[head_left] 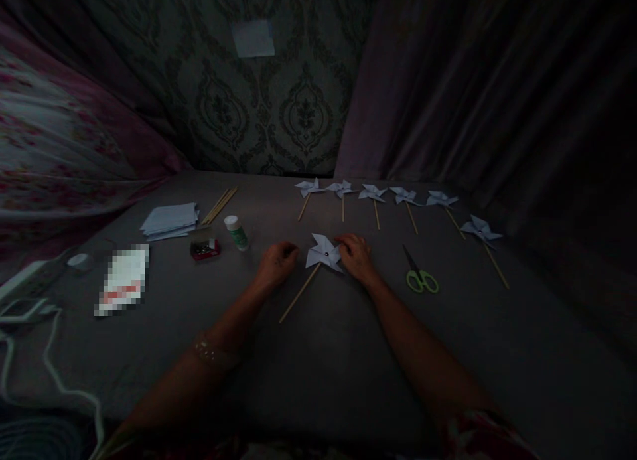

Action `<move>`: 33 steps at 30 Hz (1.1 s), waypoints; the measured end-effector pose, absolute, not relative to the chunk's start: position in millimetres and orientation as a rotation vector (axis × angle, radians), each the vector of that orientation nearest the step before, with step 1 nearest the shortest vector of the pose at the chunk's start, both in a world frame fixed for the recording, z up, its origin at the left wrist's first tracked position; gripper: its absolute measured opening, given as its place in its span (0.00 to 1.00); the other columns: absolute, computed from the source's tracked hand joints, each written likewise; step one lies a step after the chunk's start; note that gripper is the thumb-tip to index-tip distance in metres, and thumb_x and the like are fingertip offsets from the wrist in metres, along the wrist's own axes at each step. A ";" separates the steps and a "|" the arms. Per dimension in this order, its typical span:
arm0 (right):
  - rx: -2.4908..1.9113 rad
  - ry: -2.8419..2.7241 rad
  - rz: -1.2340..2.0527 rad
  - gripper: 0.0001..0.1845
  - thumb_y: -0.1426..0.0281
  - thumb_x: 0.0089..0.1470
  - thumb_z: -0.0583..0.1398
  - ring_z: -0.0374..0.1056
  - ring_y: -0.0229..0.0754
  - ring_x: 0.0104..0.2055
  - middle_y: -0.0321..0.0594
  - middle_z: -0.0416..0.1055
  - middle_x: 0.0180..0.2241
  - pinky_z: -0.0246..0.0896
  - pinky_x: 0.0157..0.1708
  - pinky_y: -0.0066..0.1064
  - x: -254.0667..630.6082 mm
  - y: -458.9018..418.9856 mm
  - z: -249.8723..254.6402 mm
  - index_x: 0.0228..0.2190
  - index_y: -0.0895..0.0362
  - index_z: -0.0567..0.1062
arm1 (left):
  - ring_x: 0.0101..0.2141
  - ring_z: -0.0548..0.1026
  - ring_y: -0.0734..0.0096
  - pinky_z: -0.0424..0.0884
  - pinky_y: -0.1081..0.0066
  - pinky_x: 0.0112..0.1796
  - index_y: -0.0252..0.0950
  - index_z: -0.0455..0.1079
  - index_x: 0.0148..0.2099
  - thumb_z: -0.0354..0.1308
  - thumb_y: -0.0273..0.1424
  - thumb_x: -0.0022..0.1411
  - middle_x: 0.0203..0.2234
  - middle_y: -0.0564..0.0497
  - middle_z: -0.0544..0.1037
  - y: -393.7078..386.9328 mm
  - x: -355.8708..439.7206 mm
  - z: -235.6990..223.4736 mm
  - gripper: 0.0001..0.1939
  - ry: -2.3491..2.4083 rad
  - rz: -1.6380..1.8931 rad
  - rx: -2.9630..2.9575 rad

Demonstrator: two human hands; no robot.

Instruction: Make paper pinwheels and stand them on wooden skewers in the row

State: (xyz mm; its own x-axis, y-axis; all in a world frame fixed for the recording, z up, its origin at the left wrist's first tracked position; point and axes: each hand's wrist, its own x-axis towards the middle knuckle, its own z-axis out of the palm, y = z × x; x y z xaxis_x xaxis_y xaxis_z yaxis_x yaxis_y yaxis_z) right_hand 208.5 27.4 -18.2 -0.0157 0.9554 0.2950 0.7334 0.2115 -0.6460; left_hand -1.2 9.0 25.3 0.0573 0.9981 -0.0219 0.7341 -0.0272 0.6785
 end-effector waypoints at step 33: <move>-1.500 -1.984 0.306 0.16 0.70 0.56 0.53 0.60 0.49 0.49 0.45 0.71 0.45 0.52 0.52 0.42 206.3 20.0 -18.8 0.39 0.54 0.79 | 0.45 0.71 0.57 0.63 0.60 0.47 0.37 0.73 0.49 0.54 0.31 0.60 0.42 0.43 0.77 14.2 31.2 -5.3 0.15 1.716 0.561 2.217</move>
